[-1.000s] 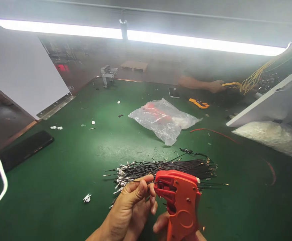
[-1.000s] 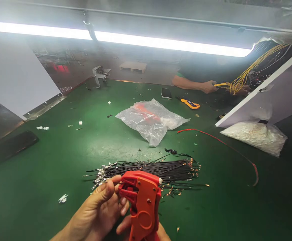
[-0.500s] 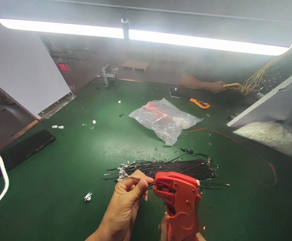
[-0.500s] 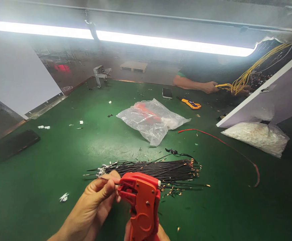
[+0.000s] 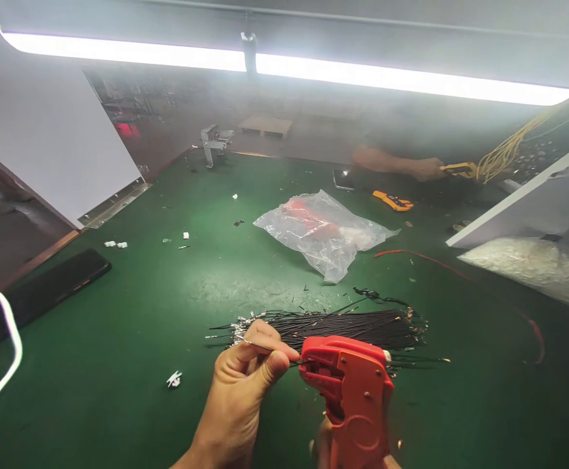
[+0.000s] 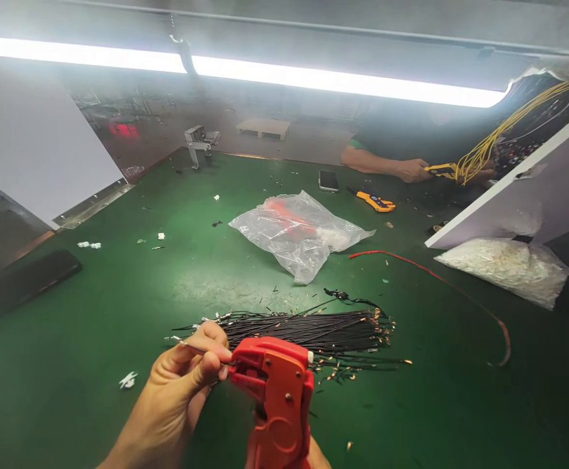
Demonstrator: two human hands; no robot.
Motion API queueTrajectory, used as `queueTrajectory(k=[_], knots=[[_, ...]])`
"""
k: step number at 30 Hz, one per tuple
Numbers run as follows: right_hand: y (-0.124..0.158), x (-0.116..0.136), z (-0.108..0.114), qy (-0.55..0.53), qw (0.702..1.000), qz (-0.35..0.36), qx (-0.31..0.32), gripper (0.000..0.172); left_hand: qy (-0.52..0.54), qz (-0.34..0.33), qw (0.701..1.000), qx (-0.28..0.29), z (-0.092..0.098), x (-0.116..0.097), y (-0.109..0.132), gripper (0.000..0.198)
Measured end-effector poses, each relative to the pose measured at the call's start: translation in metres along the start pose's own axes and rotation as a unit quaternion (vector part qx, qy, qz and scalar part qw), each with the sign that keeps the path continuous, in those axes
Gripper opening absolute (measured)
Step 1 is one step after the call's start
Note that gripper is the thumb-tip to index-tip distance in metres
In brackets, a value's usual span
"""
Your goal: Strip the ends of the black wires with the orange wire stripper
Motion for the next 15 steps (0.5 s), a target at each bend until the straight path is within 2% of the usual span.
queueTrajectory(k=[8, 11, 15], knots=[[-0.04, -0.008, 0.019, 0.025, 0.999, 0.031, 0.017, 0.026, 0.008, 0.001, 1.0, 0.018, -0.001, 0.001, 0.0, 0.036], [-0.041, -0.004, 0.017, 0.035, 0.999, 0.033, 0.018, 0.026, 0.011, -0.005, 1.0, 0.016, -0.001, 0.001, 0.001, 0.032], [-0.043, 0.004, 0.002, 0.051, 0.998, 0.035, 0.012, 0.026, 0.013, -0.023, 0.999, 0.021, -0.001, 0.002, 0.001, 0.028]])
Point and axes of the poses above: each hand's wrist, its own y-axis away from the middle knuckle, its own z-axis out of the back of the hand, x = y × z, the point moved 10 cm from there along -y, towards the middle knuckle, and after that the axes turned 13 degrees about -y, right-handed, at the moved point
